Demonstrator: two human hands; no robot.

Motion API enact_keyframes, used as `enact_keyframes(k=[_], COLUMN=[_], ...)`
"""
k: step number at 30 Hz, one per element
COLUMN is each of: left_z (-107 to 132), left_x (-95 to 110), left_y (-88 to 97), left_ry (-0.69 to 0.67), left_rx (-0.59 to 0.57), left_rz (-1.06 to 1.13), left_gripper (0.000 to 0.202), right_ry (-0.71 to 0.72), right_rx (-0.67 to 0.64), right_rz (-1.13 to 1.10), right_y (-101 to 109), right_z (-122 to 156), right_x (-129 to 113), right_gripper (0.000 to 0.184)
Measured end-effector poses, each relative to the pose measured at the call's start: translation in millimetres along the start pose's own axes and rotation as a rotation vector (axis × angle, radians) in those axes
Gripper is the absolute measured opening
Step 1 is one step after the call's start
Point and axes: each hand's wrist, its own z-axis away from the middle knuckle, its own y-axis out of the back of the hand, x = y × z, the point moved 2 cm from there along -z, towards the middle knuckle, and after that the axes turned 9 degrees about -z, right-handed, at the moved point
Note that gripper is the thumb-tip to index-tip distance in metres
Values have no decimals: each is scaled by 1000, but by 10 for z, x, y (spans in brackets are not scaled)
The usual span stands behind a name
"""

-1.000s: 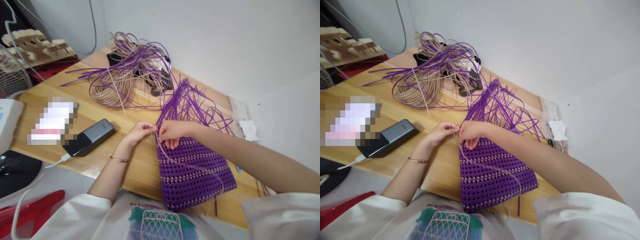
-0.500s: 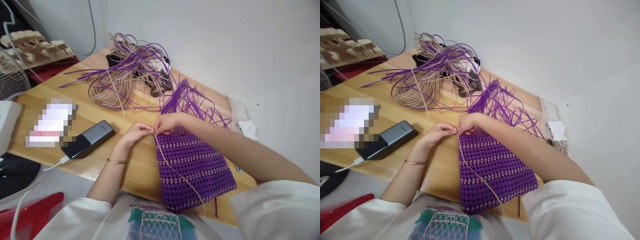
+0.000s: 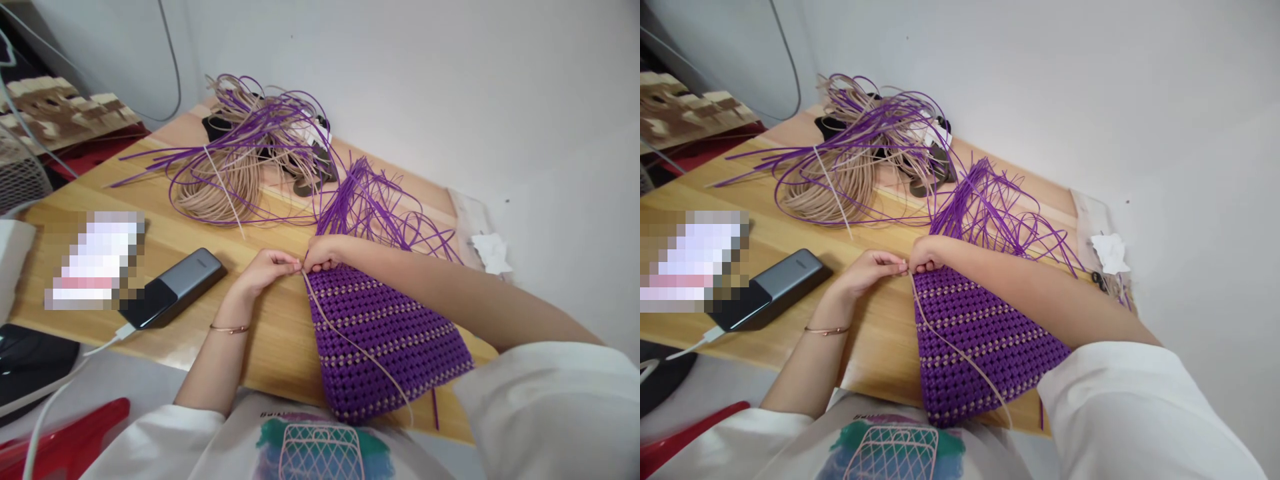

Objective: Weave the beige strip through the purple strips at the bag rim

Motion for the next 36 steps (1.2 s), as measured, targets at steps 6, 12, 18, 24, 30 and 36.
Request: enact_keyframes(k=[6, 12, 18, 24, 30, 36], left_z=[11, 18, -1, 5, 22, -31], left_x=[9, 4, 19, 59, 65, 13], left_y=[17, 15, -63, -167, -172, -197], left_ry=[-1, 14, -37, -100, -106, -85], left_rx=[-35, -32, -26, -93, -129, -123], left_rz=[-39, -29, -26, 27, 61, 173], left_gripper=[31, 33, 31, 23, 22, 26], right_ry=[91, 345, 600, 730, 584, 439], right_rx=[68, 109, 73, 159, 433, 320], right_rz=[-288, -650, -873, -788, -658, -692], right_y=[-27, -40, -63, 47, 95, 26], right_z=[54, 11, -20, 46, -68, -246], right_x=[194, 441, 447, 291, 206, 164], right_gripper=[23, 13, 10, 5, 11, 10])
